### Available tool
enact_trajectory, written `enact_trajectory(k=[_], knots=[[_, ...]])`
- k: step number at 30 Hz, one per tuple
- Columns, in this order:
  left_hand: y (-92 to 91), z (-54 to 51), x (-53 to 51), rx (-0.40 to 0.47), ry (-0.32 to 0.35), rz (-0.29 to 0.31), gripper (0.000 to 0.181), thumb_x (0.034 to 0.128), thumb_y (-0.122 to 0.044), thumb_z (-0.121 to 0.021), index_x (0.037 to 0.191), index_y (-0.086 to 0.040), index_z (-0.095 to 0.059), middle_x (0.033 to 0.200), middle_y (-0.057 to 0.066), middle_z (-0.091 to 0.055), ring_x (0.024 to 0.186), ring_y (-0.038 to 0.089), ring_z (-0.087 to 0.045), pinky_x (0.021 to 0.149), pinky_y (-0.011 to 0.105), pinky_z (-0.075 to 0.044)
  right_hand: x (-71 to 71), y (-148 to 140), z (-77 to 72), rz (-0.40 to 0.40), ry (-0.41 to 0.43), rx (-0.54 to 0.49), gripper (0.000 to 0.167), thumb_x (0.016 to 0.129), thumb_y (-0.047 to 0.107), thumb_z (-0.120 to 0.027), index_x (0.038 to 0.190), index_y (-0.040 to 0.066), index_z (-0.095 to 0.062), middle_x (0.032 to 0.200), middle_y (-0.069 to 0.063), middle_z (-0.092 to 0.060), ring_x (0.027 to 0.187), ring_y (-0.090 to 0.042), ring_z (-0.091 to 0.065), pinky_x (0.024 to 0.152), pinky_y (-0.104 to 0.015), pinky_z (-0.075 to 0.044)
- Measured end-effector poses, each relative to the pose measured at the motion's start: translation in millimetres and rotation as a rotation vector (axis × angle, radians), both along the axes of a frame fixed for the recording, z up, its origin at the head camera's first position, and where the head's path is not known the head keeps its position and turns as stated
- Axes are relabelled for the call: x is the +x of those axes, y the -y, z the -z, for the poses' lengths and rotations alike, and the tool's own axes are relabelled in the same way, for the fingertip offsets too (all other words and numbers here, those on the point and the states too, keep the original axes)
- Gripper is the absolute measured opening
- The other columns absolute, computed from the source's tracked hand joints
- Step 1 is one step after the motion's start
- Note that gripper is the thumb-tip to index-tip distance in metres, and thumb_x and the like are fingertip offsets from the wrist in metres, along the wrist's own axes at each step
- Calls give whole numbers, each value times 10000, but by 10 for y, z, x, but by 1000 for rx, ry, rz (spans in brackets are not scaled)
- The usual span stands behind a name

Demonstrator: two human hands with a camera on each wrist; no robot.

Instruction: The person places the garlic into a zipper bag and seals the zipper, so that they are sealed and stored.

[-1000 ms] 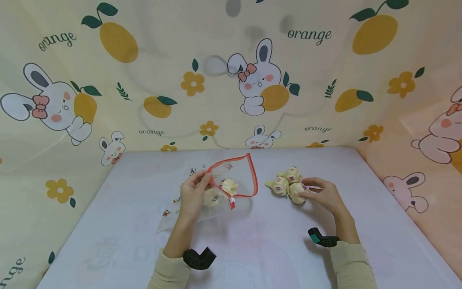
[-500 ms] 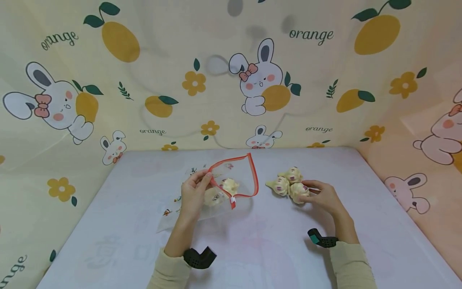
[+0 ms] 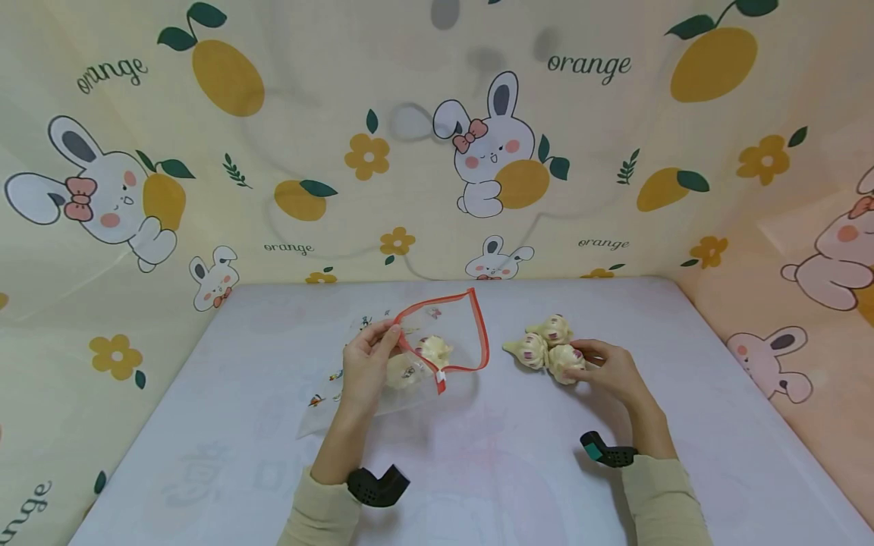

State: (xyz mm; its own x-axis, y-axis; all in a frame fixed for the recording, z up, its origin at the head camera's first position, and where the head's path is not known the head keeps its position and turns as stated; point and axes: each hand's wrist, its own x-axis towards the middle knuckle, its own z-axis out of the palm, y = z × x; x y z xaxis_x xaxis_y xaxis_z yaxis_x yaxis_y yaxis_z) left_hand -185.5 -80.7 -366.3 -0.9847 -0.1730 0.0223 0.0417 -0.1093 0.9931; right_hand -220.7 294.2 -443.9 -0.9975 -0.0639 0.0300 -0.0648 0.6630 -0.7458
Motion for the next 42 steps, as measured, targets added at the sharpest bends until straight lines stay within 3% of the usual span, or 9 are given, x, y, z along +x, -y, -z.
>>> enact_trajectory(k=[19,27,32,34,35,37,38,41,42], knots=[[7,-1,-3,-14,12,-10,298,969,-119,-560,1210,54,-597,961,3,-641,762,5,-625,725,119,-550,83,-8,-155,9,-53,8,591,793,251,-793,1266,-34,-584,1297,-278,-590,1184,-455,-585,954,-490,-530],[5,-3,-2,-8,6,-7,296,968,-114,-560,1205,61,-596,1054,150,-645,756,-1,-619,719,114,-547,109,-7,-259,16,-56,1,600,811,267,-777,1289,-28,-566,1320,-282,-571,1200,-460,-570,982,-541,-499],[13,-6,-2,-13,11,-6,288,973,-124,-555,1205,41,-603,1053,132,-643,768,6,-615,731,110,-546,120,16,-298,16,-91,-11,572,812,239,-777,1277,-25,-576,1308,-265,-587,1195,-433,-579,974,-508,-501],[17,-3,-1,-19,18,-3,289,975,-136,-554,1209,27,-605,1056,118,-644,782,12,-611,740,107,-545,116,28,-300,17,-110,-13,560,802,231,-786,1263,-20,-590,1288,-249,-608,1121,-248,-655,961,-478,-512],[18,0,-2,-24,20,-1,290,976,-144,-554,1211,20,-605,1065,119,-643,788,16,-608,745,104,-544,114,39,-300,17,-118,-13,556,799,225,-788,1258,-21,-594,1278,-245,-616,1114,-240,-655,956,-466,-514],[21,4,-3,-29,25,2,298,977,-154,-556,1216,16,-603,1072,120,-642,795,22,-604,749,101,-542,109,60,-304,17,-127,-16,553,790,221,-796,1252,-13,-603,1265,-231,-630,1034,-34,-641,942,-426,-533],[21,6,-3,-32,27,2,301,977,-159,-557,1218,14,-603,1078,123,-641,799,25,-602,751,100,-542,107,71,-311,17,-132,-17,552,786,218,-800,1248,-13,-606,1259,-231,-634,1019,-2,-632,930,-395,-546],[21,7,0,-34,26,1,299,976,-161,-558,1215,14,-603,1081,127,-640,798,30,-597,748,99,-540,105,105,-333,12,-142,-28,549,781,211,-803,1242,-16,-610,1248,-236,-638,977,82,-596,885,-213,-565],[22,7,1,-35,26,0,298,976,-160,-559,1214,13,-604,1078,124,-641,797,30,-597,746,99,-539,106,115,-341,9,-144,-30,548,780,216,-804,1240,-13,-612,1246,-235,-639,942,165,-537,860,-144,-551]])
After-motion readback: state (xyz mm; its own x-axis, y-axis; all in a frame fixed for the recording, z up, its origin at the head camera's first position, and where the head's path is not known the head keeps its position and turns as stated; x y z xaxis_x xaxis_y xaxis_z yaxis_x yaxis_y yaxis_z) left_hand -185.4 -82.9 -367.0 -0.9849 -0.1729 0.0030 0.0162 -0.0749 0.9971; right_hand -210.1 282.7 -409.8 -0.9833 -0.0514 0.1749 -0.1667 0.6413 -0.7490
